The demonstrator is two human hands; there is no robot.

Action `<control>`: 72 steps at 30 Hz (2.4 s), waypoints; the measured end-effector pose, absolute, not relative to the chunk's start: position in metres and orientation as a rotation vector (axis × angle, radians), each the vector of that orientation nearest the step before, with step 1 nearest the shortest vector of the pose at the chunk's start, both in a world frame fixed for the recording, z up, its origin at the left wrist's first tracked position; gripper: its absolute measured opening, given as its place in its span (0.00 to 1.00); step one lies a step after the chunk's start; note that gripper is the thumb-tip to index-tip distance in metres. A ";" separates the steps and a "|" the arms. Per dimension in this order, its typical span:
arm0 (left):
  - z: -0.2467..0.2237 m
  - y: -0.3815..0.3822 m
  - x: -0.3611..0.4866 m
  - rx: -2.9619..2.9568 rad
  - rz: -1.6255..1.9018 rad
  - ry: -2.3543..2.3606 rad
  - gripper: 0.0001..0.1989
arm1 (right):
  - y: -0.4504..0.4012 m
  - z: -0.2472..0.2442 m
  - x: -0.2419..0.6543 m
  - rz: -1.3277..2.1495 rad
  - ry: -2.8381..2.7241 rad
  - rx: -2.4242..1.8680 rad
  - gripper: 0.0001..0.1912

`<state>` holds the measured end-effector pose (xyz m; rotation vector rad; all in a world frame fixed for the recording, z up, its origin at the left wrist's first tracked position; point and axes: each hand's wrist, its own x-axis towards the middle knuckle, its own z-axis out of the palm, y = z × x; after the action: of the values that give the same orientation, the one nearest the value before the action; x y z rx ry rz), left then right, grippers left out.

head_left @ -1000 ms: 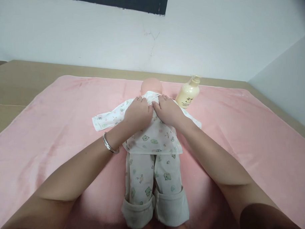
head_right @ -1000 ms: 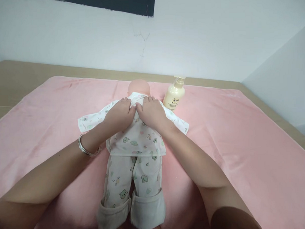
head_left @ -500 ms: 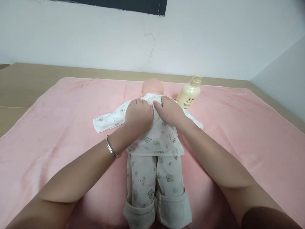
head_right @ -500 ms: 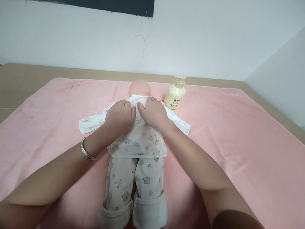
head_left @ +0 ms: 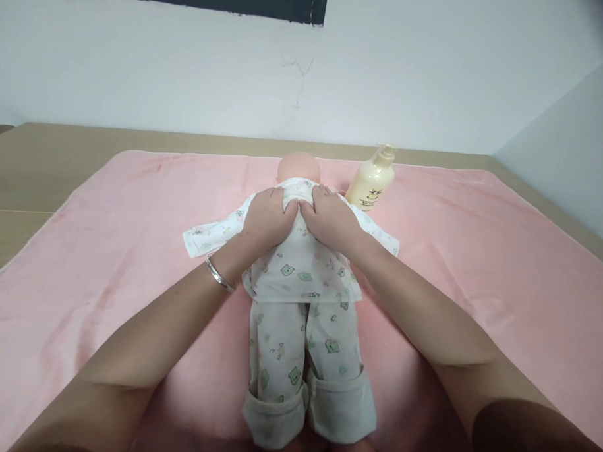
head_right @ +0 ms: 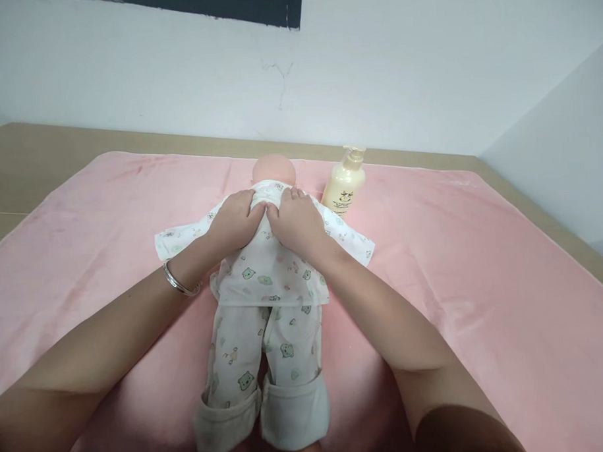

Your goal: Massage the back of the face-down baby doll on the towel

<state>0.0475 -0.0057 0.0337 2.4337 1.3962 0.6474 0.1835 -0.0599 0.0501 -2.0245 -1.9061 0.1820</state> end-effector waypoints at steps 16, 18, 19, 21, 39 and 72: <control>0.029 -0.034 0.054 2.737 0.737 1.388 0.14 | -0.050 0.055 0.205 0.275 -2.101 -1.920 0.29; 0.031 -0.029 0.053 2.623 0.716 1.439 0.13 | -0.053 0.049 0.198 0.146 -2.088 -1.948 0.29; 0.032 -0.025 0.051 2.565 0.698 1.455 0.12 | -0.056 0.046 0.193 0.086 -2.083 -1.954 0.29; 0.035 -0.015 0.048 2.458 0.668 1.451 0.12 | -0.064 0.040 0.182 -0.006 -2.079 -1.955 0.29; 0.040 -0.007 0.043 2.388 0.603 1.461 0.14 | -0.072 0.041 0.171 0.002 -2.029 -1.956 0.29; 0.027 -0.004 0.049 2.308 0.806 1.354 0.16 | -0.068 0.030 0.169 -0.016 -1.877 -2.013 0.31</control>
<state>0.0492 -0.0037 0.0270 2.3080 1.3542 0.8065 0.1691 -0.0676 0.0301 -2.0131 -1.8774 -0.0159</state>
